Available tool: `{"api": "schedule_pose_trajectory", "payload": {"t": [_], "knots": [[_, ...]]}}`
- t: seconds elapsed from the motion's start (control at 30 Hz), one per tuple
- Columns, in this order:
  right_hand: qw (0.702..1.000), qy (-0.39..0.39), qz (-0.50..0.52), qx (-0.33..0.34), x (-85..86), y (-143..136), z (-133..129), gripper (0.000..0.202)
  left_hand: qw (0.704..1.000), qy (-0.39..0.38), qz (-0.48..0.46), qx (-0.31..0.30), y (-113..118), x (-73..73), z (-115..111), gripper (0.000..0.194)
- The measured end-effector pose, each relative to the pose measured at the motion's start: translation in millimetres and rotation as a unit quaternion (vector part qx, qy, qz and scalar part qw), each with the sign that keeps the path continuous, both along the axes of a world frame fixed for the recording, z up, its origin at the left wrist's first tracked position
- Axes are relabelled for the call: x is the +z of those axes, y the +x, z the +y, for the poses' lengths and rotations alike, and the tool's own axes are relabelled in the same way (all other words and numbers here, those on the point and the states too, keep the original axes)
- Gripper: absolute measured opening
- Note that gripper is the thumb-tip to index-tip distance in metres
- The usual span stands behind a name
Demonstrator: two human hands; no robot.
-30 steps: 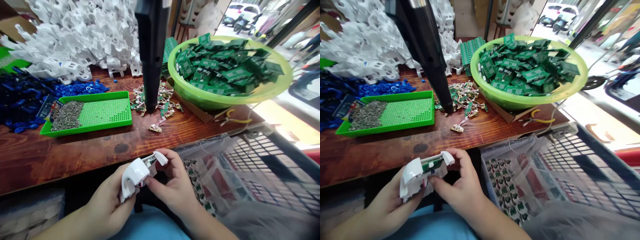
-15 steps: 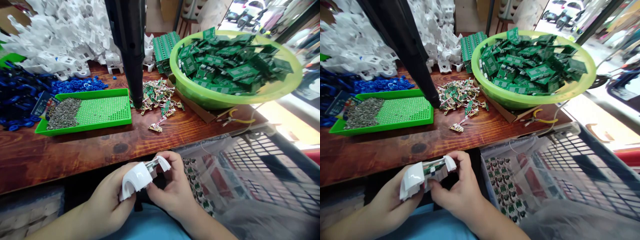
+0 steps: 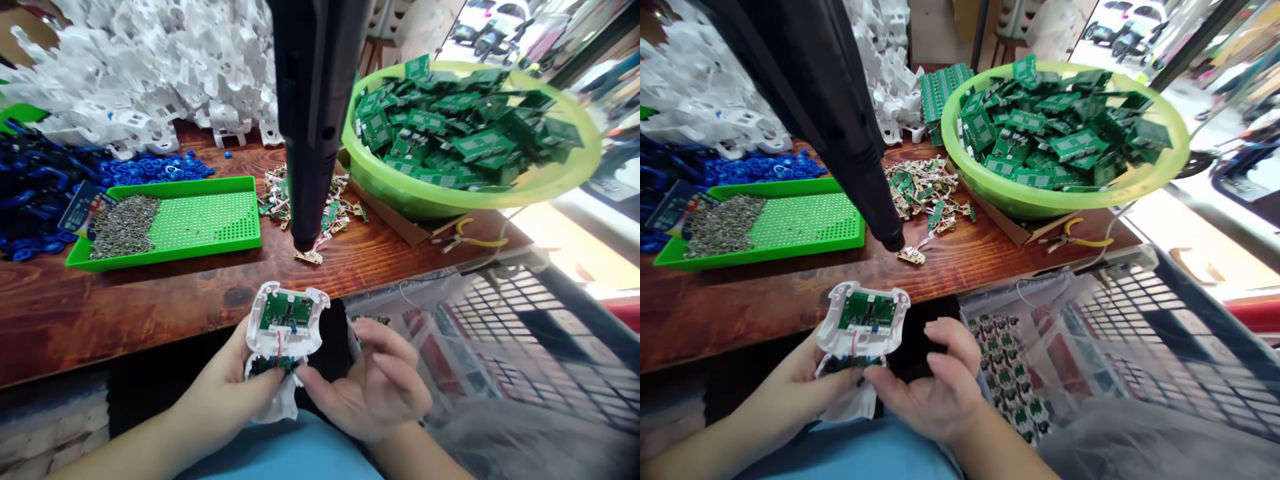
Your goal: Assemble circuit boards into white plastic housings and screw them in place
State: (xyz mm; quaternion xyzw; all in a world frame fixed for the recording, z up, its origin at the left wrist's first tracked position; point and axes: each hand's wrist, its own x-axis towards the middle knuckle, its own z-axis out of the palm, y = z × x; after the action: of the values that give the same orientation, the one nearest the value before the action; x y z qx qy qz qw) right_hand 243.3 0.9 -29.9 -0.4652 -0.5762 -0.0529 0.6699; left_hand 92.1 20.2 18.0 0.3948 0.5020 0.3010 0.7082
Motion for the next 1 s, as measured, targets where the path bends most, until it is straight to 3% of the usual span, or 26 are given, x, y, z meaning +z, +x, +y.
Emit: {"api": "schedule_pose_trajectory", "payload": {"t": [0.1, 0.17, 0.43, 0.53, 0.6, 0.67, 0.8, 0.87, 0.93, 1.0], "knots": [[0.992, 0.084, -0.018, -0.093, 0.1, -2.3, 5.7, 0.048, 1.000, -0.013, 0.004, -0.003, 2.1, 0.4, 0.8, 0.054], [0.985, 0.105, -0.041, -0.132, -1.5, -2.4, 7.0, 0.044, 1.000, -0.010, 0.014, -0.010, 2.3, -0.2, 0.5, 0.056], [0.988, 0.106, -0.041, -0.102, -13.2, 3.0, 2.7, 0.046, 0.999, 0.018, 0.026, -0.027, 4.1, -0.8, -1.3, 0.060], [0.998, -0.033, 0.050, -0.003, -17.2, 10.3, -5.3, 0.044, 0.997, 0.037, 0.030, -0.056, 4.0, -3.4, -1.4, 0.061], [0.976, -0.174, 0.098, 0.087, -18.5, 15.5, -13.1, 0.043, 0.991, 0.066, 0.045, -0.105, 3.4, -7.0, -2.5, 0.059], [0.944, -0.264, 0.116, 0.158, -18.1, 18.7, -20.7, 0.040, 0.977, 0.130, 0.086, -0.143, 3.8, -11.9, -4.7, 0.058], [0.844, -0.374, 0.207, 0.324, -16.2, 19.9, -29.8, 0.066, 0.918, 0.282, 0.167, -0.223, 11.9, -21.7, -8.7, 0.068], [0.815, -0.390, 0.255, 0.345, -16.1, 21.9, -31.6, 0.075, 0.871, 0.347, 0.192, -0.290, 19.1, -22.1, -6.8, 0.080], [0.826, -0.386, 0.255, 0.322, -16.8, 26.9, -32.6, 0.075, 0.812, 0.388, 0.230, -0.370, 27.4, -16.8, -0.3, 0.092], [0.856, -0.367, 0.227, 0.284, -19.6, 35.2, -33.7, 0.073, 0.742, 0.406, 0.270, -0.459, 36.2, -7.1, 10.8, 0.099]]}}
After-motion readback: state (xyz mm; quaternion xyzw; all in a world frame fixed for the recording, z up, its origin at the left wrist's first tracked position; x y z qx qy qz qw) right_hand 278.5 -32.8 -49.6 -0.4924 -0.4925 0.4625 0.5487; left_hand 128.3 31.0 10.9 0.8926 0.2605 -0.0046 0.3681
